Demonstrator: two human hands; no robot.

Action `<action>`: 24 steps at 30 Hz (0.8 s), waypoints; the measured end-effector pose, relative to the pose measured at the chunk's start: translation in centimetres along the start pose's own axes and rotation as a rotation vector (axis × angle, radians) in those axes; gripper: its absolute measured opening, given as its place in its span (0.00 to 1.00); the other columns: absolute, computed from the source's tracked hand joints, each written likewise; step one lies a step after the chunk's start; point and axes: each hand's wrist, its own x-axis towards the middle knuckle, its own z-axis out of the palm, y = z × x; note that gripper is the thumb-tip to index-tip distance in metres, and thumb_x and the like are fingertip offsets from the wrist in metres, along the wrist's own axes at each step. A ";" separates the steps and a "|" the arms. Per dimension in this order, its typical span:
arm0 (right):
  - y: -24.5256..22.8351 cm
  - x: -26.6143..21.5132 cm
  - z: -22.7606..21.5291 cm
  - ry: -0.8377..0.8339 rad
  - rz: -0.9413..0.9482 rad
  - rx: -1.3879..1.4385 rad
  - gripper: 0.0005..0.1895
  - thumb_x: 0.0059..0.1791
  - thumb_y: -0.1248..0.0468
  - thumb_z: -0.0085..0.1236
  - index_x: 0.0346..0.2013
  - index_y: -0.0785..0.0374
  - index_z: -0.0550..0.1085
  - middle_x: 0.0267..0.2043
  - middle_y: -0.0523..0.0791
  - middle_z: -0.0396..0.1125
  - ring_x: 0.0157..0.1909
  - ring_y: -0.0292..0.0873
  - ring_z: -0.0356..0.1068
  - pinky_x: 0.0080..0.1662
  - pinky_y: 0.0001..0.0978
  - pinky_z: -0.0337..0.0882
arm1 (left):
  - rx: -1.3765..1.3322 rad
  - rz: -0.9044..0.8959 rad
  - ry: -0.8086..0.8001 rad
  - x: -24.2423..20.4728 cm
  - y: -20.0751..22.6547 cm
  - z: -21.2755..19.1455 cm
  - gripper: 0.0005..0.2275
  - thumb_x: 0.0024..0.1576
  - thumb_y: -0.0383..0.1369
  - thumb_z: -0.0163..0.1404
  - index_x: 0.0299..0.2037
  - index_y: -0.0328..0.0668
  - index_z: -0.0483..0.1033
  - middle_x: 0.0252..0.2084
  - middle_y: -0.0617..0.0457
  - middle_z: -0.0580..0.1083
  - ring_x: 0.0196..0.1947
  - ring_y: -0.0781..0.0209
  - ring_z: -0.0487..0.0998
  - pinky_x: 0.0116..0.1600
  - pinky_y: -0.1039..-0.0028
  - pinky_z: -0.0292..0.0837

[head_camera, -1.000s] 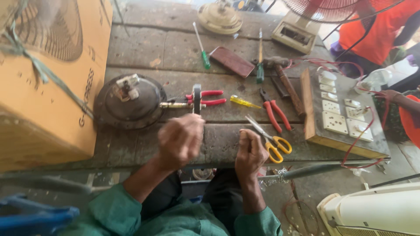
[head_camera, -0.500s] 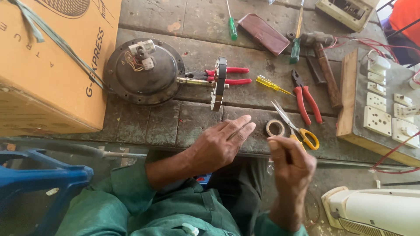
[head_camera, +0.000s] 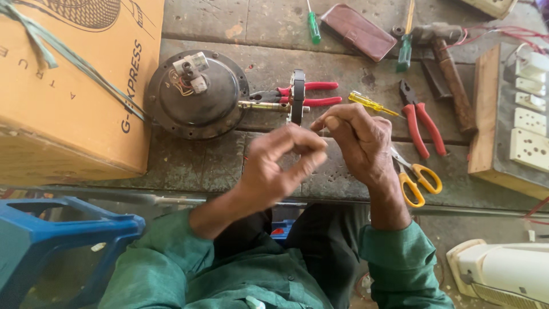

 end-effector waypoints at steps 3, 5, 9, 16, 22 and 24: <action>0.1 0.1 0.6 0.060 -0.041 -0.161 0.00 0.58 0.72 0.54 0.44 0.67 0.73 0.38 0.46 0.76 0.38 0.40 0.79 0.42 0.30 0.76 | -0.139 -0.183 0.032 0.2 -1.1 -1.9 0.04 0.64 0.27 0.57 0.46 0.38 0.79 0.37 0.54 0.78 0.33 0.71 0.75 0.39 0.79 0.75; 0.3 0.4 0.9 0.080 -0.078 -0.210 0.00 0.58 0.72 0.55 0.44 0.66 0.72 0.38 0.45 0.76 0.37 0.41 0.78 0.41 0.30 0.76 | -0.211 -0.251 0.052 0.5 -1.6 -2.8 0.04 0.63 0.26 0.57 0.46 0.36 0.78 0.36 0.55 0.76 0.32 0.73 0.74 0.37 0.80 0.73; 0.6 0.6 1.2 0.071 -0.141 -0.260 0.03 0.58 0.71 0.58 0.45 0.66 0.72 0.38 0.46 0.75 0.36 0.43 0.77 0.40 0.32 0.74 | -0.285 -0.254 0.095 0.6 -1.7 -3.7 0.05 0.65 0.25 0.55 0.48 0.35 0.76 0.41 0.56 0.75 0.39 0.73 0.76 0.45 0.80 0.76; 1.0 0.9 1.8 0.057 -0.207 -0.313 0.06 0.56 0.71 0.60 0.45 0.66 0.71 0.37 0.47 0.73 0.33 0.46 0.75 0.38 0.37 0.72 | -0.387 -0.252 0.170 0.5 -2.3 -4.0 0.05 0.66 0.24 0.54 0.49 0.33 0.75 0.42 0.54 0.76 0.41 0.71 0.77 0.48 0.79 0.76; 1.2 1.2 1.9 0.050 -0.221 -0.349 0.07 0.56 0.71 0.61 0.45 0.66 0.71 0.36 0.47 0.73 0.33 0.47 0.75 0.37 0.37 0.72 | -0.378 -0.252 0.196 0.3 -2.9 -4.0 0.06 0.66 0.26 0.54 0.49 0.34 0.74 0.43 0.54 0.77 0.42 0.70 0.78 0.49 0.78 0.79; 1.2 1.3 1.9 0.041 -0.225 -0.359 0.07 0.55 0.71 0.61 0.45 0.66 0.71 0.35 0.47 0.73 0.33 0.47 0.75 0.37 0.37 0.72 | -0.354 -0.247 0.213 0.3 -3.0 -4.0 0.06 0.66 0.26 0.54 0.49 0.34 0.74 0.42 0.54 0.77 0.42 0.71 0.78 0.49 0.79 0.78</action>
